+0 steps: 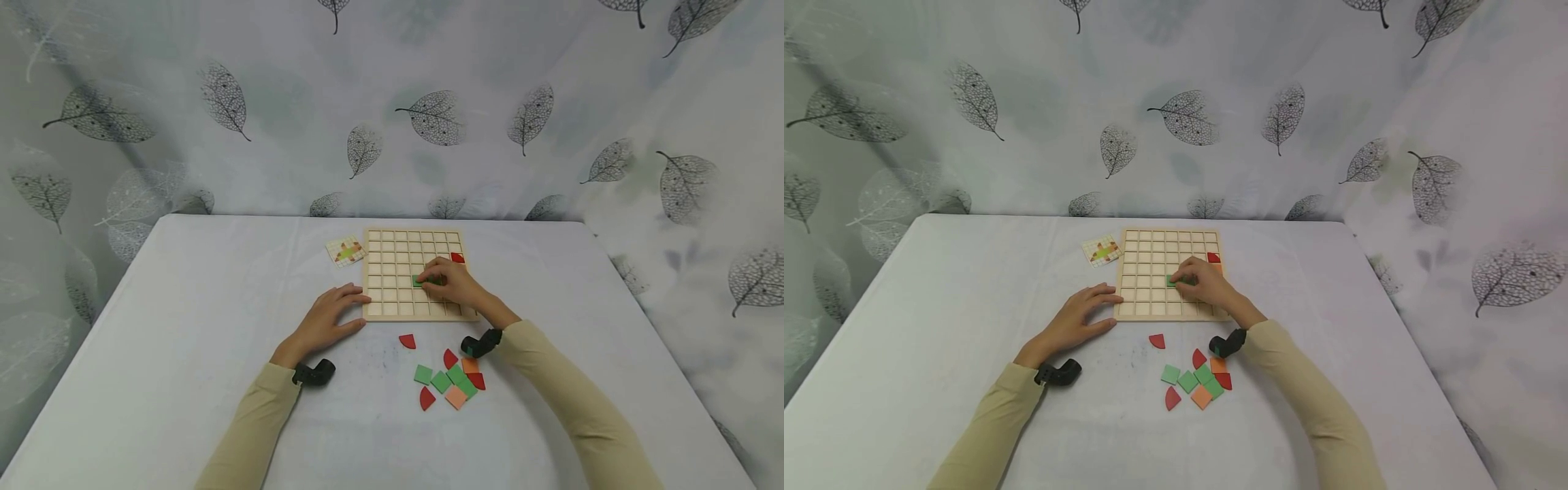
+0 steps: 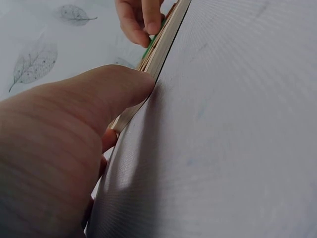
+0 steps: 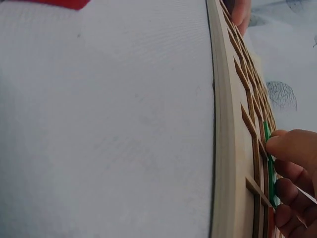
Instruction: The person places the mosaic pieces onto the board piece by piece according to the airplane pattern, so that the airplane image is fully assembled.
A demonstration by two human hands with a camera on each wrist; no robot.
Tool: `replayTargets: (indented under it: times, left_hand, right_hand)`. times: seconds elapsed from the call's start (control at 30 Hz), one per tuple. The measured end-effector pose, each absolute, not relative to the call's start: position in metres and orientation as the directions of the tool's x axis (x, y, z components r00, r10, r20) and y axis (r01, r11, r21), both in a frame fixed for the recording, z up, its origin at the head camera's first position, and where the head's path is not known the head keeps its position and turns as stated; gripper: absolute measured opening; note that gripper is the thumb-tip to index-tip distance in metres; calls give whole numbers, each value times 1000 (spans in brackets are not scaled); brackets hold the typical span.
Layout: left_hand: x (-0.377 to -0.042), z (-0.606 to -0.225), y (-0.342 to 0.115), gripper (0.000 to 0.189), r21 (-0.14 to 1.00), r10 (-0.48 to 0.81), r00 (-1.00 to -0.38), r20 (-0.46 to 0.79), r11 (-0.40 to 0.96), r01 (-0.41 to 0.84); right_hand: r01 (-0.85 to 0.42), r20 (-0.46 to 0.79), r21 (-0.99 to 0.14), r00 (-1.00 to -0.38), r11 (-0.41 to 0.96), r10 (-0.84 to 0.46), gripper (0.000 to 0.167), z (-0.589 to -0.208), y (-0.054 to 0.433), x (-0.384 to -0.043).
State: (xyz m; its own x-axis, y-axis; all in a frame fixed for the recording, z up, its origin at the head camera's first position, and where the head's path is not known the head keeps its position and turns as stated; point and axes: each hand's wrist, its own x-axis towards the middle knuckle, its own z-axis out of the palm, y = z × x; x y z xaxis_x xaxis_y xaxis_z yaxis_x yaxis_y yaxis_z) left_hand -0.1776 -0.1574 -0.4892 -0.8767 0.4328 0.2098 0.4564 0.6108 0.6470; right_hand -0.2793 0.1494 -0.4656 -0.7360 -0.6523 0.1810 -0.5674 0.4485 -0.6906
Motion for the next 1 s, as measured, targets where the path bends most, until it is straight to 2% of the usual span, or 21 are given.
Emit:
replayTargets:
  times: [0.4,0.67,0.8,1.0]
  left_hand:
    - [-178,-489,-157,41,644,434,-874,217,609,463]
    - [-178,-490,-157,41,636,432,-870,238,608,476]
    - [-177,-489,-157,41,639,431,-872,232,609,471]
    - [-178,-489,-157,40,643,432,-875,216,612,461]
  right_hand:
    - [-633,259,-672,-687,385,-678,14,-469,157,-271]
    - [-603,252,-718,-690,347,-679,14,-466,158,-263]
    - [-612,259,-729,-662,307,-703,14,-450,155,-249]
    - [-588,234,-783,-580,202,-781,13,-435,154,-234]
